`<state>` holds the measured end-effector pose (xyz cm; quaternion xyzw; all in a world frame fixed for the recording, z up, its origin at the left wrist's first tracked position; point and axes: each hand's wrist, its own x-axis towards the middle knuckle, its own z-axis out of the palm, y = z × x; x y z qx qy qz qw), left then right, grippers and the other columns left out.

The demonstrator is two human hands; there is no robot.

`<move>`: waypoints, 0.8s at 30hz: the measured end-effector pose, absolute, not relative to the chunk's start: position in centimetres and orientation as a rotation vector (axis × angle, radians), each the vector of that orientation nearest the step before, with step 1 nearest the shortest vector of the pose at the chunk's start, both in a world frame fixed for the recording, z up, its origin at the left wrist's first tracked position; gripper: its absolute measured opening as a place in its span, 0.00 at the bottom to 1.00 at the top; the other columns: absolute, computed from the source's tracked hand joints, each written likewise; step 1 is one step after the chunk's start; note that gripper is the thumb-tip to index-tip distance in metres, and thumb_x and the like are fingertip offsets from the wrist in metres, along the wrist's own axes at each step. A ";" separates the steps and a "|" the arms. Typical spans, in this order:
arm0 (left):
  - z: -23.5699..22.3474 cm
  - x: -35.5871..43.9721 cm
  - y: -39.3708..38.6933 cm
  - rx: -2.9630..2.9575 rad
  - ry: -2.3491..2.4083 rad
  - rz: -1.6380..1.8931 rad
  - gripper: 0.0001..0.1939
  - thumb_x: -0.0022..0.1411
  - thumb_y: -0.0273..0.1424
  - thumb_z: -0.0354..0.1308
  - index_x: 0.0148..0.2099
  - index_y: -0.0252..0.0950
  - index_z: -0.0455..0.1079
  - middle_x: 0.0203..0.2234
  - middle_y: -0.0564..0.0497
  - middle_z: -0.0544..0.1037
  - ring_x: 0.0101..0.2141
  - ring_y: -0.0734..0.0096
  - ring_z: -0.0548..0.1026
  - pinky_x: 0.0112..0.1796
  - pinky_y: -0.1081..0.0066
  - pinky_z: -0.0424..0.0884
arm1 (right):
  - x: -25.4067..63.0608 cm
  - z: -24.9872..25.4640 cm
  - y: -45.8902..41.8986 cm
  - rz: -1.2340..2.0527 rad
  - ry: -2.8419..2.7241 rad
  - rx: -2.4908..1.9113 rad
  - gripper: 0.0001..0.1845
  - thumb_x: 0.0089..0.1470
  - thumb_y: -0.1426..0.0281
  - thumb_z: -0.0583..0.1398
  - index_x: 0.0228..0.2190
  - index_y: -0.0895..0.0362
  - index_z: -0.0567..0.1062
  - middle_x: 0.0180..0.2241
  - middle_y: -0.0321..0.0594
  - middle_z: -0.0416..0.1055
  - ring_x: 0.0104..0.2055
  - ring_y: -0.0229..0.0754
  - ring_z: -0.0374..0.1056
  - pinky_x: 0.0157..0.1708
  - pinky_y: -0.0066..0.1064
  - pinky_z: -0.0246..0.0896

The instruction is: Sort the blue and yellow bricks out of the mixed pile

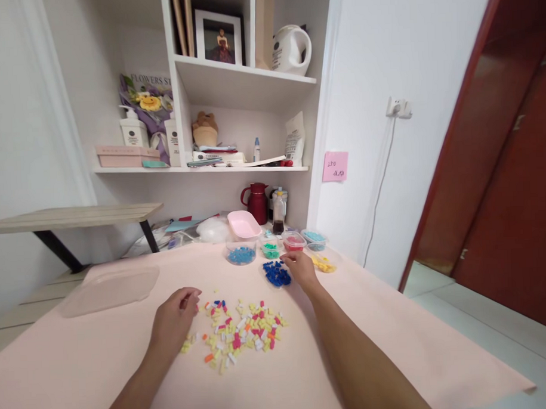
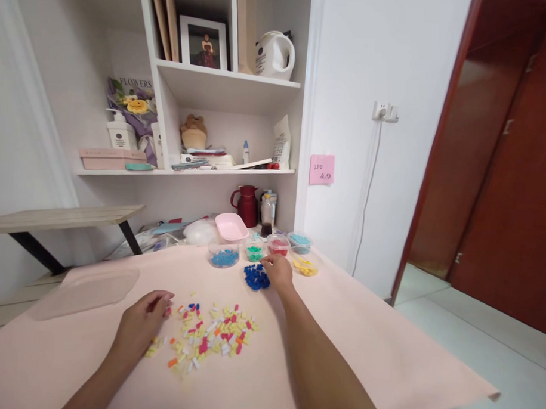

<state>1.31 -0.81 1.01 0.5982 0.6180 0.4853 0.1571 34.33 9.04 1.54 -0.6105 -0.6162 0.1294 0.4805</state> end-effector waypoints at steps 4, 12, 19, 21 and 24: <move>1.1 1.4 -1.0 1.761 1.780 1.348 0.14 0.58 0.43 0.52 0.36 0.41 0.74 0.23 0.54 0.79 0.28 0.65 0.78 0.34 0.69 0.71 | 34.3 1.5 9.0 0.288 -1.491 -1.473 0.14 0.55 0.65 0.56 0.35 0.52 0.82 0.40 0.41 0.79 0.45 0.48 0.72 0.47 0.39 0.63; 0.3 1.2 -0.3 2.012 1.658 1.351 0.13 0.59 0.34 0.49 0.39 0.41 0.75 0.39 0.49 0.77 0.40 0.65 0.77 0.44 0.65 0.72 | 30.6 3.6 7.1 0.305 -1.643 -1.226 0.15 0.58 0.66 0.54 0.37 0.55 0.81 0.40 0.41 0.79 0.43 0.45 0.72 0.45 0.35 0.65; -0.4 1.2 0.1 2.125 1.574 1.168 0.17 0.60 0.26 0.46 0.42 0.42 0.76 0.42 0.49 0.74 0.45 0.67 0.76 0.51 0.63 0.70 | 24.6 2.2 3.6 0.251 -2.310 -0.853 0.14 0.56 0.74 0.58 0.43 0.53 0.80 0.44 0.44 0.75 0.47 0.45 0.70 0.50 0.36 0.62; -0.3 1.3 0.0 2.154 1.586 1.121 0.18 0.60 0.25 0.46 0.43 0.43 0.76 0.43 0.50 0.75 0.46 0.67 0.75 0.51 0.62 0.69 | 23.8 1.6 3.1 0.249 -2.379 -0.827 0.17 0.57 0.74 0.58 0.47 0.52 0.78 0.47 0.44 0.74 0.49 0.45 0.68 0.52 0.35 0.61; -0.1 1.4 -0.3 2.196 1.563 1.060 0.19 0.60 0.26 0.46 0.44 0.44 0.77 0.44 0.50 0.75 0.46 0.67 0.74 0.50 0.63 0.69 | 23.4 0.9 3.1 0.274 -2.414 -0.840 0.19 0.59 0.75 0.55 0.49 0.50 0.76 0.47 0.43 0.73 0.49 0.43 0.68 0.51 0.35 0.61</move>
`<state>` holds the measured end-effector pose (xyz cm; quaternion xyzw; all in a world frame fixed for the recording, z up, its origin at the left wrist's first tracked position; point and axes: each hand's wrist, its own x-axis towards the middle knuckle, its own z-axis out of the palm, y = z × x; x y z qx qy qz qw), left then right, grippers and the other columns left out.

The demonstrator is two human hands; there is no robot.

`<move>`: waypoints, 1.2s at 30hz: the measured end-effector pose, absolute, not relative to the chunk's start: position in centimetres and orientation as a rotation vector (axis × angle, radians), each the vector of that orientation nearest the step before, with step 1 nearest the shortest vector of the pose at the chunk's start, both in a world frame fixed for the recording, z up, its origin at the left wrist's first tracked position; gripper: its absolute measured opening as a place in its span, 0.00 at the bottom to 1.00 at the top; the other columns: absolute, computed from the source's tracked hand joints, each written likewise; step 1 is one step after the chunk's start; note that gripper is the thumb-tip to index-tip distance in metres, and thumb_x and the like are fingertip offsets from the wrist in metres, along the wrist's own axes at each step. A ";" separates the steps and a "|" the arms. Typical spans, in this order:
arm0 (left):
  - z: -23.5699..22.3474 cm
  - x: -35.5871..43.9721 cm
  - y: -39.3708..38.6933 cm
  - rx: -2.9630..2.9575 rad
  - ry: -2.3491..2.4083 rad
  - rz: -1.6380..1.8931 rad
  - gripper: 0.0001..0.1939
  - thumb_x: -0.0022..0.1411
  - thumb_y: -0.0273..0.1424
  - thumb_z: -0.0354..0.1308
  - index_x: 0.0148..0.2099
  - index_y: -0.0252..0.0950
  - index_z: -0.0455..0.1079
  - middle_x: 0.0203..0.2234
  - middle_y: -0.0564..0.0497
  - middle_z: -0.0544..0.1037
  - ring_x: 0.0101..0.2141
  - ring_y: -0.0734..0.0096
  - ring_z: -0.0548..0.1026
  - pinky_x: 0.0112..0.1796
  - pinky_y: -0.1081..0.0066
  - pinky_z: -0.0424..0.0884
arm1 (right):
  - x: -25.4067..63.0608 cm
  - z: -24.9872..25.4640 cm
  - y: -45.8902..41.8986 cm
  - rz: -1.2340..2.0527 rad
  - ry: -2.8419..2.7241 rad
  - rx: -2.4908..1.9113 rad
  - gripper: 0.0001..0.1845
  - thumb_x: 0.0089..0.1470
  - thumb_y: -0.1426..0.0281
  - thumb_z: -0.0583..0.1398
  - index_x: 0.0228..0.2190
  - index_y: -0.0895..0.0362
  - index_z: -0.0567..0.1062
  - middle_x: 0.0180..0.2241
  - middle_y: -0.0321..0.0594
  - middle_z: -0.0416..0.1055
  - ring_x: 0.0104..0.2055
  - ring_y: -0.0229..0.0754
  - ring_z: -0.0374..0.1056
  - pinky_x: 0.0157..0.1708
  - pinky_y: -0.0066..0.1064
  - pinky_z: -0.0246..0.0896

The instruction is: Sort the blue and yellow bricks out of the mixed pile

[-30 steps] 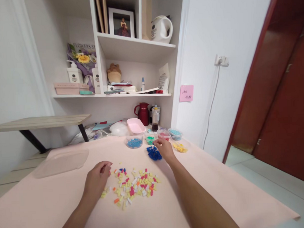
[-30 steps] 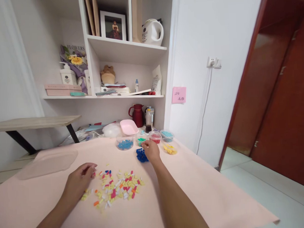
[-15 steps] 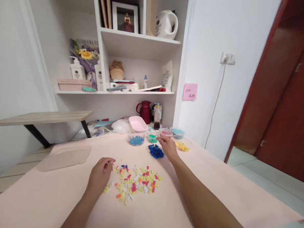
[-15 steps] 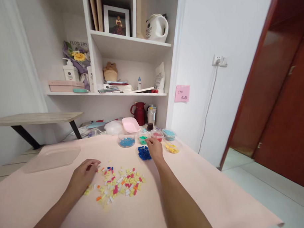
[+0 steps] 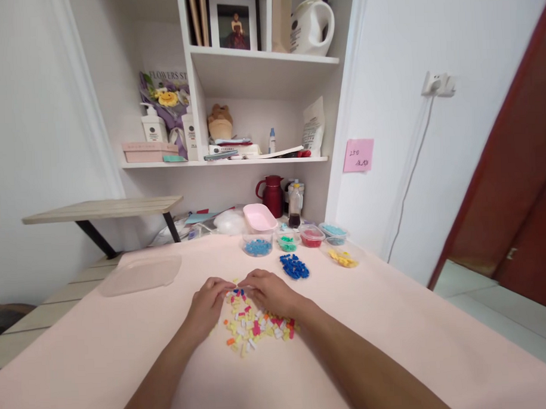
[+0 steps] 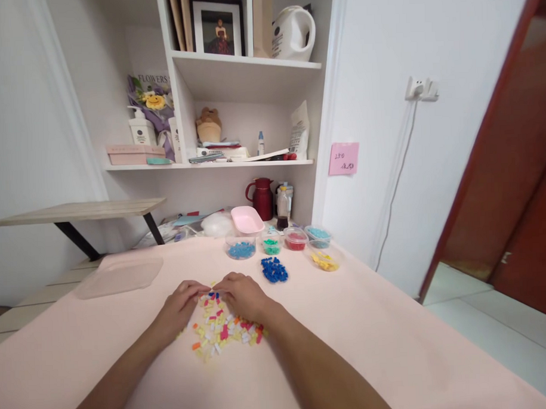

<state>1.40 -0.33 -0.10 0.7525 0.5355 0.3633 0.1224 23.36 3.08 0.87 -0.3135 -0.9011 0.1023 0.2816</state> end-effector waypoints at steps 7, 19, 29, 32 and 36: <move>0.3 1.8 -0.7 2.266 1.580 0.920 0.21 0.61 0.25 0.45 0.42 0.47 0.78 0.43 0.50 0.75 0.46 0.65 0.73 0.50 0.62 0.67 | 23.3 1.0 3.2 0.257 -2.467 -0.914 0.16 0.61 0.74 0.54 0.45 0.49 0.78 0.45 0.41 0.74 0.49 0.44 0.67 0.51 0.36 0.58; 0.2 2.0 -1.0 2.245 1.469 1.030 0.14 0.60 0.26 0.44 0.32 0.41 0.72 0.37 0.49 0.76 0.41 0.65 0.74 0.46 0.63 0.68 | 23.7 2.3 2.8 0.244 -2.445 -1.130 0.11 0.57 0.72 0.57 0.39 0.51 0.79 0.42 0.40 0.76 0.47 0.45 0.68 0.47 0.33 0.58; 0.0 1.8 -0.9 2.143 1.590 1.183 0.14 0.62 0.29 0.45 0.39 0.40 0.73 0.39 0.49 0.76 0.43 0.65 0.74 0.46 0.62 0.70 | 23.5 2.5 2.7 0.266 -2.424 -1.193 0.14 0.58 0.68 0.57 0.45 0.50 0.78 0.45 0.40 0.76 0.49 0.45 0.68 0.47 0.32 0.58; -0.1 1.7 -0.8 2.145 1.602 1.192 0.15 0.62 0.29 0.45 0.38 0.40 0.74 0.39 0.49 0.75 0.42 0.66 0.75 0.46 0.62 0.71 | 23.3 2.2 2.8 0.246 -2.427 -1.186 0.15 0.56 0.65 0.60 0.45 0.50 0.78 0.46 0.41 0.76 0.50 0.47 0.68 0.48 0.35 0.58; -0.2 1.7 -0.7 2.137 1.611 1.183 0.16 0.62 0.27 0.44 0.38 0.40 0.75 0.39 0.49 0.75 0.42 0.67 0.75 0.46 0.63 0.72 | 22.9 1.6 2.9 0.243 -2.406 -1.168 0.09 0.52 0.69 0.62 0.37 0.50 0.81 0.43 0.39 0.77 0.48 0.48 0.68 0.48 0.36 0.58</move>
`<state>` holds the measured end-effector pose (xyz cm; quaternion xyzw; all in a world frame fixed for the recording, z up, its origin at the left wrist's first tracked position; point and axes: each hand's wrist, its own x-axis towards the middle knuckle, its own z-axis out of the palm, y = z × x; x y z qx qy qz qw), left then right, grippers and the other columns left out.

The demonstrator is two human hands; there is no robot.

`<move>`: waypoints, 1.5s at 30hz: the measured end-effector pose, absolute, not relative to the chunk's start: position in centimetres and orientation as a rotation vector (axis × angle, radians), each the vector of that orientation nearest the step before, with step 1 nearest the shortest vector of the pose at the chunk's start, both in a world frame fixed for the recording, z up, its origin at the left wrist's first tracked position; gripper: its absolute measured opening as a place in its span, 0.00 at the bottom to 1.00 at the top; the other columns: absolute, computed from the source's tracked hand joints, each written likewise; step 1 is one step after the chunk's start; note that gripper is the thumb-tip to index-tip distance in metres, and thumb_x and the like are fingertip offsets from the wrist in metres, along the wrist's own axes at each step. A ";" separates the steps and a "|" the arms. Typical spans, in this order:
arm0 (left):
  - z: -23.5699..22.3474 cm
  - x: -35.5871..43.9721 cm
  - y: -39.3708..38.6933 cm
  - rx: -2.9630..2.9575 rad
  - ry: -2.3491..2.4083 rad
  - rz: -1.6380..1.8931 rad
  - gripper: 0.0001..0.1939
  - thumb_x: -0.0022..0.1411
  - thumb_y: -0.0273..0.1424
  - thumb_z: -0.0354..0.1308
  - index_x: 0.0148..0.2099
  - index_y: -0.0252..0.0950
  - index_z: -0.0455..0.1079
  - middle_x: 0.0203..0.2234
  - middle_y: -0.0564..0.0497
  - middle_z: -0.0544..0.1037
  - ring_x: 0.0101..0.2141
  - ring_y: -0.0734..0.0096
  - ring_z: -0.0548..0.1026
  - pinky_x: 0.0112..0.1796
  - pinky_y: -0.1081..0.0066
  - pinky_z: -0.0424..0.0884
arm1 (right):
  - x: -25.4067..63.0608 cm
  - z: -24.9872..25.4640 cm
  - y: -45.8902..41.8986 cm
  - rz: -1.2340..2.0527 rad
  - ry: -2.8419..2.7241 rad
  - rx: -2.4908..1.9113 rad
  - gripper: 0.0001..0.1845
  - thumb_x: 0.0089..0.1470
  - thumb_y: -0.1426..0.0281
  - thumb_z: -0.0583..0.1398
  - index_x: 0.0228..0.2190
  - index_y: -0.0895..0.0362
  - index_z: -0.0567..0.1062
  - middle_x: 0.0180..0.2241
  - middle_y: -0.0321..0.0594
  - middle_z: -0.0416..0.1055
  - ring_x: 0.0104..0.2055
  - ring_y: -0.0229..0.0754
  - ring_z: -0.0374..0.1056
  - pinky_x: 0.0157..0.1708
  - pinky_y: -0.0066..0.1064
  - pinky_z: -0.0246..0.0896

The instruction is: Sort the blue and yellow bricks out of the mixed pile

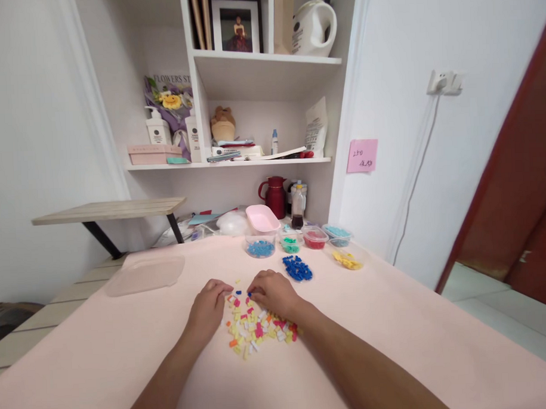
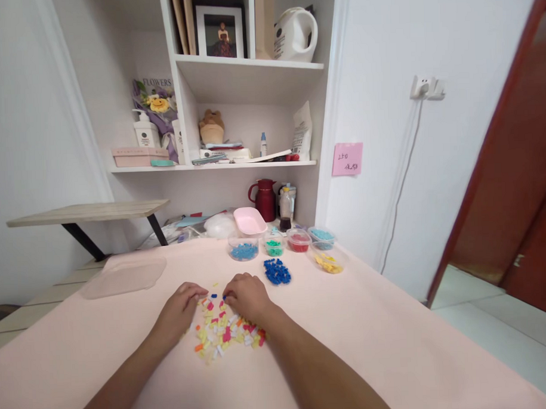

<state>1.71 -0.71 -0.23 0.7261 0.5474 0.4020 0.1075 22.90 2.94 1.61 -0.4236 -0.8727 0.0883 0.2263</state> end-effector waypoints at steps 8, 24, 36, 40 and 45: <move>-0.7 1.5 -0.2 2.131 1.620 1.204 0.16 0.62 0.28 0.45 0.39 0.39 0.76 0.39 0.48 0.75 0.42 0.67 0.76 0.47 0.64 0.72 | 24.2 2.0 4.6 0.339 -2.177 -1.122 0.09 0.49 0.74 0.63 0.34 0.52 0.80 0.41 0.38 0.76 0.45 0.43 0.70 0.46 0.32 0.61; -0.8 1.0 0.4 2.054 1.704 1.235 0.15 0.58 0.31 0.48 0.37 0.40 0.78 0.38 0.49 0.77 0.42 0.64 0.77 0.48 0.63 0.73 | 34.4 0.9 9.0 0.048 -1.691 -1.578 0.10 0.56 0.67 0.59 0.36 0.51 0.81 0.43 0.41 0.77 0.48 0.48 0.71 0.50 0.41 0.63; -0.9 0.9 0.5 2.081 1.702 1.213 0.16 0.59 0.31 0.47 0.37 0.40 0.78 0.38 0.48 0.77 0.42 0.64 0.77 0.47 0.62 0.73 | 34.0 1.5 9.0 0.081 -1.775 -1.556 0.09 0.50 0.70 0.63 0.35 0.49 0.81 0.43 0.38 0.77 0.46 0.47 0.71 0.47 0.40 0.64; -0.8 1.0 0.4 2.066 1.706 1.208 0.16 0.58 0.30 0.47 0.38 0.40 0.77 0.38 0.49 0.77 0.42 0.65 0.77 0.48 0.63 0.72 | 33.4 2.2 8.6 0.067 -1.768 -1.487 0.13 0.57 0.70 0.56 0.39 0.50 0.80 0.48 0.40 0.75 0.52 0.47 0.68 0.52 0.42 0.60; -0.9 1.2 0.4 2.036 1.672 1.192 0.17 0.57 0.25 0.46 0.36 0.40 0.77 0.37 0.50 0.77 0.41 0.66 0.77 0.47 0.64 0.73 | 30.5 3.2 7.1 0.112 -1.867 -1.317 0.14 0.59 0.72 0.55 0.38 0.52 0.80 0.44 0.40 0.77 0.49 0.45 0.70 0.52 0.39 0.60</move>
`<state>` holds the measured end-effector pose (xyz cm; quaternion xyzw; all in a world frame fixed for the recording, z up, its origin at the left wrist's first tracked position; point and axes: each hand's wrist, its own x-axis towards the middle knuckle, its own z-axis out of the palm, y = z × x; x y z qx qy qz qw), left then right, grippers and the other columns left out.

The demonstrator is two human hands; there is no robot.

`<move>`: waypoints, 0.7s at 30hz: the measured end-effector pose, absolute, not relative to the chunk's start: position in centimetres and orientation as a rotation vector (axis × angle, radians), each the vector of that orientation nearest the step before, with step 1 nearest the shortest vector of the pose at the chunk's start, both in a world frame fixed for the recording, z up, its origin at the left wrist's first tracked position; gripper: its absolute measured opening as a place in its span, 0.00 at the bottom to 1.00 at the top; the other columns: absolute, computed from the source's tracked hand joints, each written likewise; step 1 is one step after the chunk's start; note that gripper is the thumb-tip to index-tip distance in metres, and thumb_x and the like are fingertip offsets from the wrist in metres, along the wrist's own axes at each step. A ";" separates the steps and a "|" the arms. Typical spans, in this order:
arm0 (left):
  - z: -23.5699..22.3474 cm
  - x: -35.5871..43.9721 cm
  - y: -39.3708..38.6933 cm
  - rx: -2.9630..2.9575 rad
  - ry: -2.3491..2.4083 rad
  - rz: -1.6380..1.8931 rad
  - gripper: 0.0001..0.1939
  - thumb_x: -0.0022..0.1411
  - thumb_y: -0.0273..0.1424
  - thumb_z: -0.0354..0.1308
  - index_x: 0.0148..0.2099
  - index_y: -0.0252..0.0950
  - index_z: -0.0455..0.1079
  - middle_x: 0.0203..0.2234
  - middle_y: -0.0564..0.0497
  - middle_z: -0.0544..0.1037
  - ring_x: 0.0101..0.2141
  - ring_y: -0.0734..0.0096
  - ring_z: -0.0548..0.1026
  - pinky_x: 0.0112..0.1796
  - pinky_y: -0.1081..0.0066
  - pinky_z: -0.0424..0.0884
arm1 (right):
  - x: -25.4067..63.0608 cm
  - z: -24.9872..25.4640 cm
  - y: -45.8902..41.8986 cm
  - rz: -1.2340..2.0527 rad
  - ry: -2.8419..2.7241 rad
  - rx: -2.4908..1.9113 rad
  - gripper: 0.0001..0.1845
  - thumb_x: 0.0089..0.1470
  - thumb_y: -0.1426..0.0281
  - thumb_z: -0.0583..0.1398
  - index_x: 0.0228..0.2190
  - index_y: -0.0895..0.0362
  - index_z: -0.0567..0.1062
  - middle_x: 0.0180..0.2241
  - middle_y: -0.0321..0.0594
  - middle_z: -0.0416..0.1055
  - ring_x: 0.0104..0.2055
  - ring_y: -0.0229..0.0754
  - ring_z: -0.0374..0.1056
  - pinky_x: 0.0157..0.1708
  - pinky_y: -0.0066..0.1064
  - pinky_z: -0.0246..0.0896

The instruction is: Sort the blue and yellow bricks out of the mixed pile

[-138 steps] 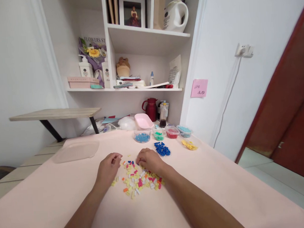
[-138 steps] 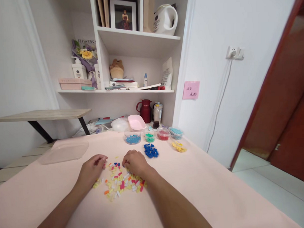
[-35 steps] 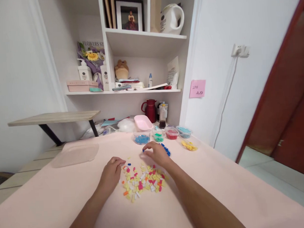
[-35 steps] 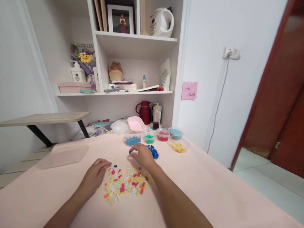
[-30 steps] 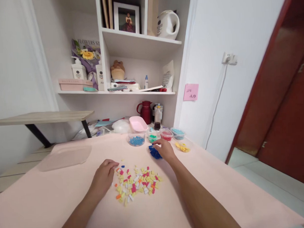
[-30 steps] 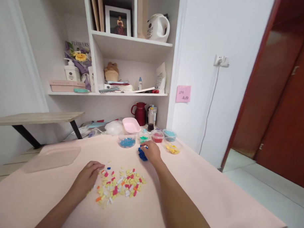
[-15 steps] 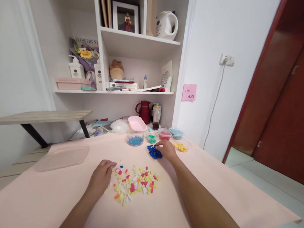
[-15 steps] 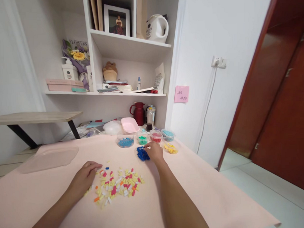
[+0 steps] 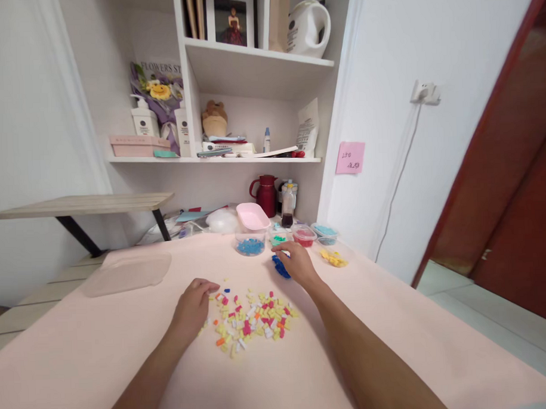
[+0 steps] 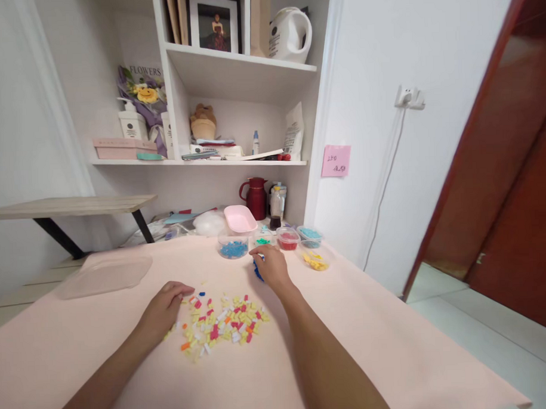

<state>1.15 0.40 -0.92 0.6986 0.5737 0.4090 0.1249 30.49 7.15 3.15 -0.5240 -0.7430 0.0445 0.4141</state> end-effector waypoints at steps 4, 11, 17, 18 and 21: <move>-0.9 1.2 0.3 2.054 1.666 1.145 0.19 0.57 0.22 0.45 0.37 0.40 0.77 0.39 0.50 0.76 0.41 0.68 0.77 0.47 0.65 0.72 | 27.1 3.2 5.1 0.176 -2.133 -1.073 0.12 0.58 0.73 0.57 0.38 0.52 0.80 0.42 0.40 0.78 0.47 0.45 0.69 0.52 0.38 0.59; -0.3 1.9 -0.5 2.255 1.824 0.847 0.25 0.59 0.20 0.46 0.44 0.49 0.78 0.45 0.50 0.76 0.48 0.61 0.71 0.50 0.58 0.64 | 23.4 2.0 3.0 0.134 -2.431 -0.921 0.19 0.59 0.77 0.54 0.47 0.49 0.77 0.48 0.40 0.74 0.50 0.45 0.66 0.50 0.38 0.56; -0.4 2.0 -0.5 2.271 1.825 0.828 0.23 0.60 0.21 0.46 0.44 0.49 0.78 0.45 0.50 0.75 0.49 0.62 0.71 0.50 0.58 0.64 | 23.6 1.6 3.1 0.083 -2.545 -0.981 0.22 0.56 0.78 0.57 0.47 0.44 0.77 0.47 0.39 0.73 0.47 0.47 0.66 0.48 0.39 0.55; -0.4 1.9 -0.4 2.265 1.815 0.855 0.23 0.60 0.21 0.46 0.43 0.48 0.78 0.44 0.50 0.76 0.48 0.62 0.71 0.50 0.58 0.64 | 23.7 1.6 3.3 0.079 -2.550 -1.003 0.22 0.55 0.78 0.57 0.46 0.43 0.77 0.47 0.39 0.73 0.47 0.47 0.66 0.47 0.38 0.55; -0.3 1.8 -0.5 2.243 1.764 0.931 0.23 0.59 0.20 0.45 0.42 0.45 0.78 0.43 0.50 0.76 0.46 0.64 0.73 0.49 0.61 0.66 | 24.1 1.6 3.7 0.065 -2.554 -1.091 0.22 0.53 0.78 0.59 0.45 0.44 0.78 0.48 0.39 0.73 0.48 0.47 0.65 0.47 0.39 0.54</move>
